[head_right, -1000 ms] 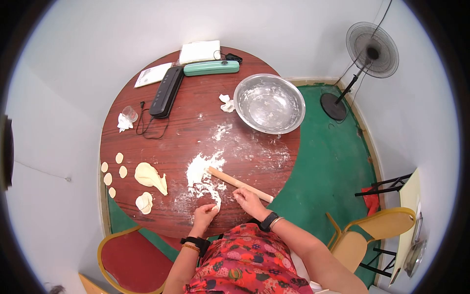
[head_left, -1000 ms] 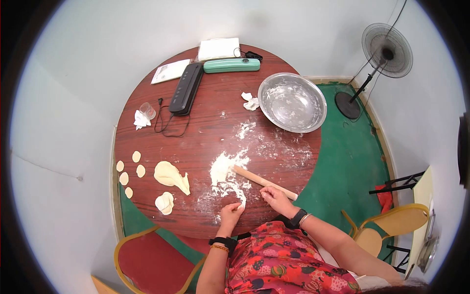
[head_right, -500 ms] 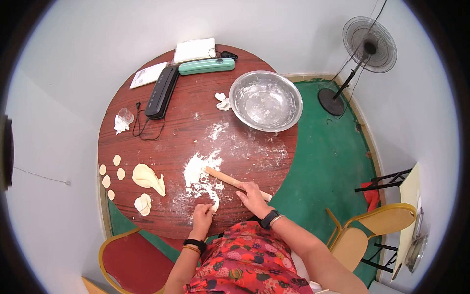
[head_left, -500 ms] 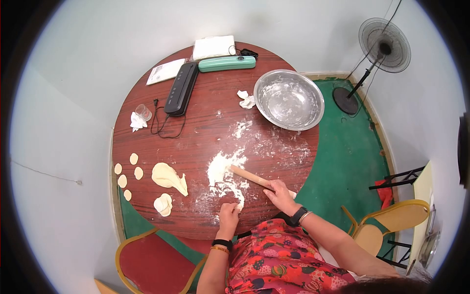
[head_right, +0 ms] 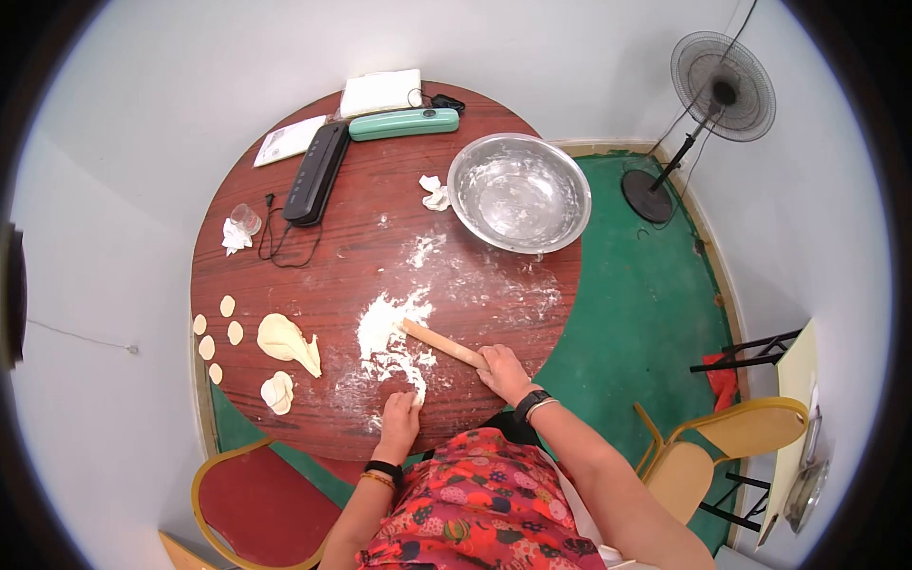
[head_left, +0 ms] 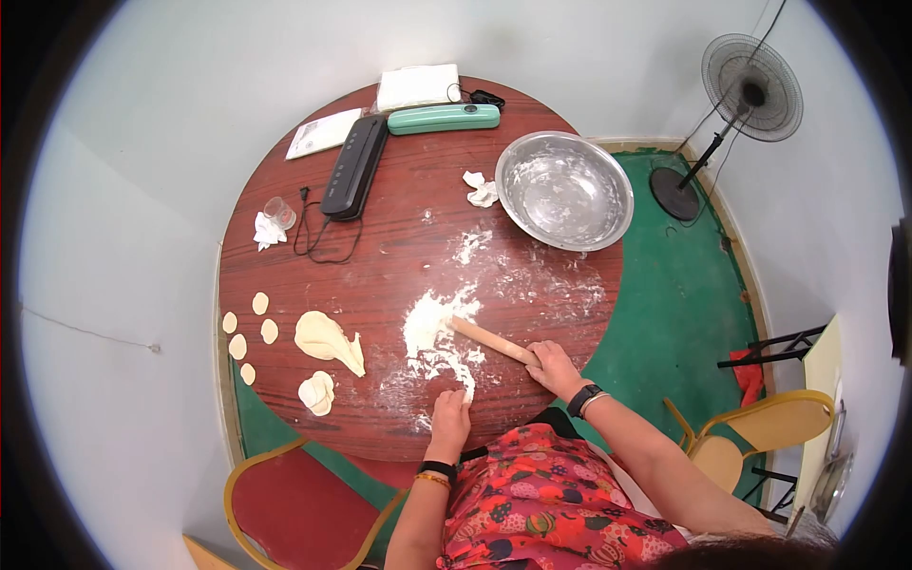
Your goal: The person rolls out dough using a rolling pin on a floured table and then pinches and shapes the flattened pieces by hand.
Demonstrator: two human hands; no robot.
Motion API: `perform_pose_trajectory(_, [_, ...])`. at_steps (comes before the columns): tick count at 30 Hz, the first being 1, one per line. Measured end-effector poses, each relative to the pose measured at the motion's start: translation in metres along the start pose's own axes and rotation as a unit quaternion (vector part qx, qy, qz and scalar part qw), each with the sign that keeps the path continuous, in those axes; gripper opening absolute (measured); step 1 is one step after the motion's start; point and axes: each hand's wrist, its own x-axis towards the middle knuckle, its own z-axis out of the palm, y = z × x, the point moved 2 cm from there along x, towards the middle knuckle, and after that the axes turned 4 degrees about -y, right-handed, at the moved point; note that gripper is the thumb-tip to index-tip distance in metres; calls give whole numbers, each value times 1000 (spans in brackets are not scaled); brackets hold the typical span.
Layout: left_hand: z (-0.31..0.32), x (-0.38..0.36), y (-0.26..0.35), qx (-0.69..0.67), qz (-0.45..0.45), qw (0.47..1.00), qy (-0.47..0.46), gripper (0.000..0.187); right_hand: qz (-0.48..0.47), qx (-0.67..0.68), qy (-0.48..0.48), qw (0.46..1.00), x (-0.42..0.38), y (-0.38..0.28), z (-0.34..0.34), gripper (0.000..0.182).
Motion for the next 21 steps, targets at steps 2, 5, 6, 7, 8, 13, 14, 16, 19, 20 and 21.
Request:
perform_pose_trajectory(2, [5, 1, -2, -59, -31, 997, 39, 29, -13, 7, -3, 1000, 0, -1, -4, 32])
perform_pose_trajectory(5, [8, -1, -9, -247, -230, 941, 8, 23, 15, 24, -15, 1000, -5, -6, -8, 30])
perform_pose_trajectory(6, [12, -2, -18, -198, -208, 958, 3, 22, 12, 26, -13, 999, -7, -7, -9, 30])
perform_pose_trajectory(7, [20, -5, -37, -149, -186, 971, -1, 22, 10, 29, -11, 999, -10, -6, -10, 30])
perform_pose_trajectory(8, [25, -7, -47, -100, -164, 981, -6, 22, 7, 31, -9, 999, -12, -6, -10, 30])
perform_pose_trajectory(13, [21, -9, -47, -186, -302, 934, 46, 28, -27, 38, -13, 999, -23, -16, -17, 33])
perform_pose_trajectory(14, [18, -9, -46, -204, -341, 917, 44, 29, -39, 41, -14, 998, -24, -20, -19, 33])
perform_pose_trajectory(16, [-1, -4, -26, -143, -262, 937, 183, 32, -107, 6, -33, 994, -29, -16, -10, 33])
perform_pose_trajectory(19, [-25, 1, -6, -84, -196, 943, 256, 35, -197, -22, -65, 978, -35, -23, -3, 32])
perform_pose_trajectory(20, [-33, 2, -3, -69, -186, 945, 260, 36, -221, -25, -85, 971, -37, -27, -3, 32])
perform_pose_trajectory(21, [-41, 6, 3, -47, -145, 965, 212, 36, -245, -27, -105, 963, -37, -30, -2, 31])
